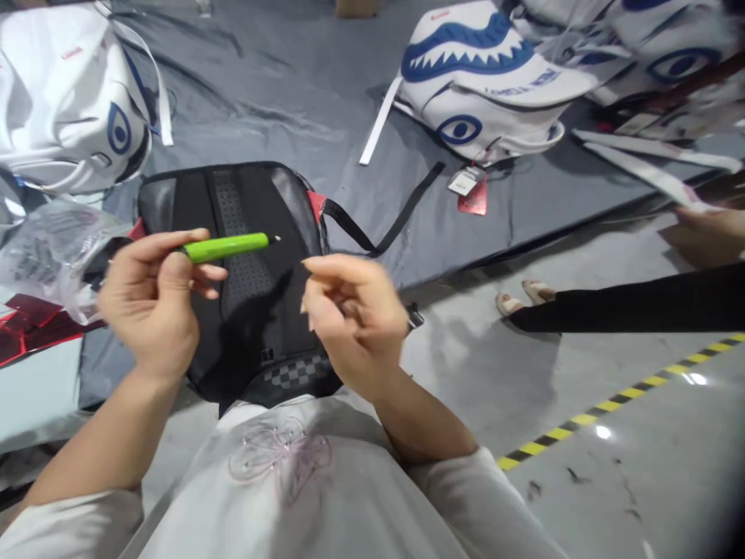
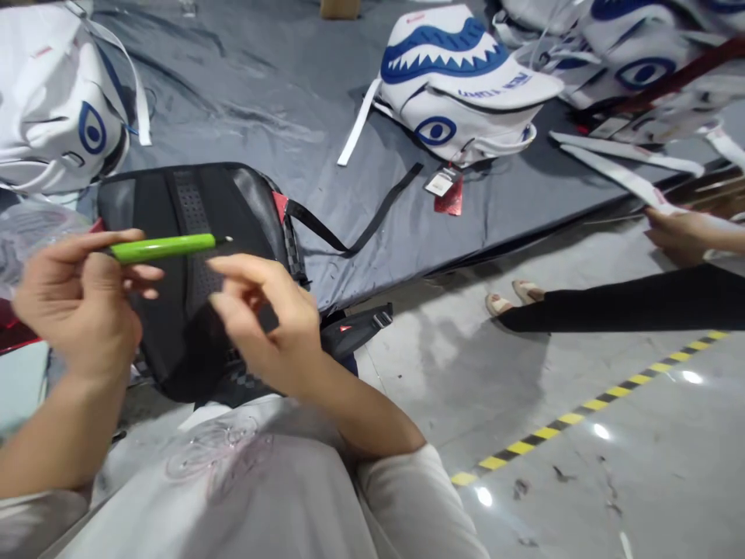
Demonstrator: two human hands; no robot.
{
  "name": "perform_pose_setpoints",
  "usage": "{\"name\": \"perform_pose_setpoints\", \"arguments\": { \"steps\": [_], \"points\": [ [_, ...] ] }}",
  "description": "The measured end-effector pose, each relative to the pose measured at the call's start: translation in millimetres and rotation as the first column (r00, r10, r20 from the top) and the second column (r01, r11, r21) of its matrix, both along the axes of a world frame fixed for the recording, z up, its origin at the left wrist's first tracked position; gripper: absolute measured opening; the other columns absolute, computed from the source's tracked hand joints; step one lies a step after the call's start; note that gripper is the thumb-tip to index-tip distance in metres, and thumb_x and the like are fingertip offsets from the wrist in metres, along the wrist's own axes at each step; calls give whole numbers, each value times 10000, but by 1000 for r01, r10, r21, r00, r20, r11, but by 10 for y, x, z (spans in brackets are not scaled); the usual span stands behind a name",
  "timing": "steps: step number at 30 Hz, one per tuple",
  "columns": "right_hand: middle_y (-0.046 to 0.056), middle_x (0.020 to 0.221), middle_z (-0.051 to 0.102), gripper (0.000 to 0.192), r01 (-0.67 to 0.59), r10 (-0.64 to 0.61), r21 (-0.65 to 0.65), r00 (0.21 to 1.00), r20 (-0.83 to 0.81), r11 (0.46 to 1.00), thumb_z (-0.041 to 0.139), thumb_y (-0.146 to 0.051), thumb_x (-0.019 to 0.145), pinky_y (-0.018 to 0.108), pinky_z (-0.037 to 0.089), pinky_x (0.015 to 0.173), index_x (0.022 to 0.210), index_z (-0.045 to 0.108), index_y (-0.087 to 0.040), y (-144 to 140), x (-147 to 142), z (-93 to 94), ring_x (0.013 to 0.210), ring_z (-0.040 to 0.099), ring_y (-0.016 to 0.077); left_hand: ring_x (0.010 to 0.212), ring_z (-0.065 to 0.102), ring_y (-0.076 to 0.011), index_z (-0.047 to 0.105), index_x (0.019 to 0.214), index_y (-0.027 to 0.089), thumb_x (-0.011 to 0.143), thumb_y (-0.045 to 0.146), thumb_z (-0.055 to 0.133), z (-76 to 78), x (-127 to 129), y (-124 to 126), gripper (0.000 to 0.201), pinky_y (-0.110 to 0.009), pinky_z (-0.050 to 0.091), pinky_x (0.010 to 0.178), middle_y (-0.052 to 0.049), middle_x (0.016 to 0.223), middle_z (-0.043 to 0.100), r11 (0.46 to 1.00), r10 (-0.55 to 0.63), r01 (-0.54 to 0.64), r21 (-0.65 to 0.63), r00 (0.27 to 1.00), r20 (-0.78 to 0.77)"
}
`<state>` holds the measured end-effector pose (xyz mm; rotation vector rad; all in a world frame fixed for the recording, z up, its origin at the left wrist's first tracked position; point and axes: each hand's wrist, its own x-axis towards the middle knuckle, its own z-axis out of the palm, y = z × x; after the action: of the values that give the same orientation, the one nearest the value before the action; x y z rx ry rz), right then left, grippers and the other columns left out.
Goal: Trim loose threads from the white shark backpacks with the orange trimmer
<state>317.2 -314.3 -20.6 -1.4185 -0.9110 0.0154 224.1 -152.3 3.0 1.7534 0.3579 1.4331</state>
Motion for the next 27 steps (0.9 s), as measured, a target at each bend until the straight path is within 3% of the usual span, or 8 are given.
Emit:
{"name": "perform_pose_setpoints", "arguments": {
  "steps": [4,8,10,13,16,21,24,27],
  "points": [
    [-47,669,547,349,28,36,-260,970,239,965,606,-338,912,223,414,586,1240,586,-223,322,241,-251,578,521,106,585,679,-86,680,1024,164,912,271,625,-145,84,-99,165,-167,504,455,-53,984,747,991,-134,131,-29,985,-113],
    [-2,742,615,90,156,24,-431,923,384,888,582,-255,897,235,373,580,950,638,-210,367,303,-417,640,569,138,684,700,-110,697,1051,218,905,303,628,-284,61,-249,182,-210,576,594,-45,1019,740,955,-198,262,139,912,-360],
    [-10,736,610,51,193,-70,-345,939,338,919,595,-256,873,236,387,582,895,611,-212,336,380,-446,637,570,135,801,714,-153,662,1148,251,913,380,606,-261,73,-252,274,-255,595,660,-61,1095,725,914,-242,338,222,897,-371],
    [-15,735,606,121,242,-239,-62,970,46,968,572,-313,890,245,436,575,945,579,-205,304,571,-499,588,552,117,987,688,-205,544,1317,271,951,491,484,-145,239,-111,431,-322,590,749,-93,1268,648,902,-191,292,318,930,-313],
    [-7,820,660,226,162,-129,125,962,-240,979,504,-345,938,258,495,608,1114,549,-211,313,735,-588,580,572,99,1211,576,-263,604,1225,225,976,470,418,-141,583,143,396,-454,487,987,-100,1261,638,841,-32,262,472,897,-441],
    [12,892,709,337,92,-40,111,916,-399,990,559,-408,924,285,552,697,1192,550,-205,388,767,-728,674,654,111,1198,542,-270,675,999,190,993,416,353,-594,1074,536,393,-565,230,1142,-93,1060,681,643,142,415,643,761,-633],
    [-17,767,696,301,90,-48,72,892,-450,993,613,-382,889,268,552,648,1116,561,-191,461,751,-765,597,637,103,1060,579,-237,674,912,198,990,463,317,-836,1136,653,451,-507,272,1120,-82,964,659,632,188,338,697,807,-561],
    [-46,656,657,261,83,-34,81,875,-483,993,644,-339,856,234,524,555,1052,567,-185,574,750,-778,526,606,97,1104,555,-247,674,907,209,990,491,291,-883,1117,681,483,-496,274,1104,-84,1012,650,642,216,256,722,844,-491]
  ]
}}
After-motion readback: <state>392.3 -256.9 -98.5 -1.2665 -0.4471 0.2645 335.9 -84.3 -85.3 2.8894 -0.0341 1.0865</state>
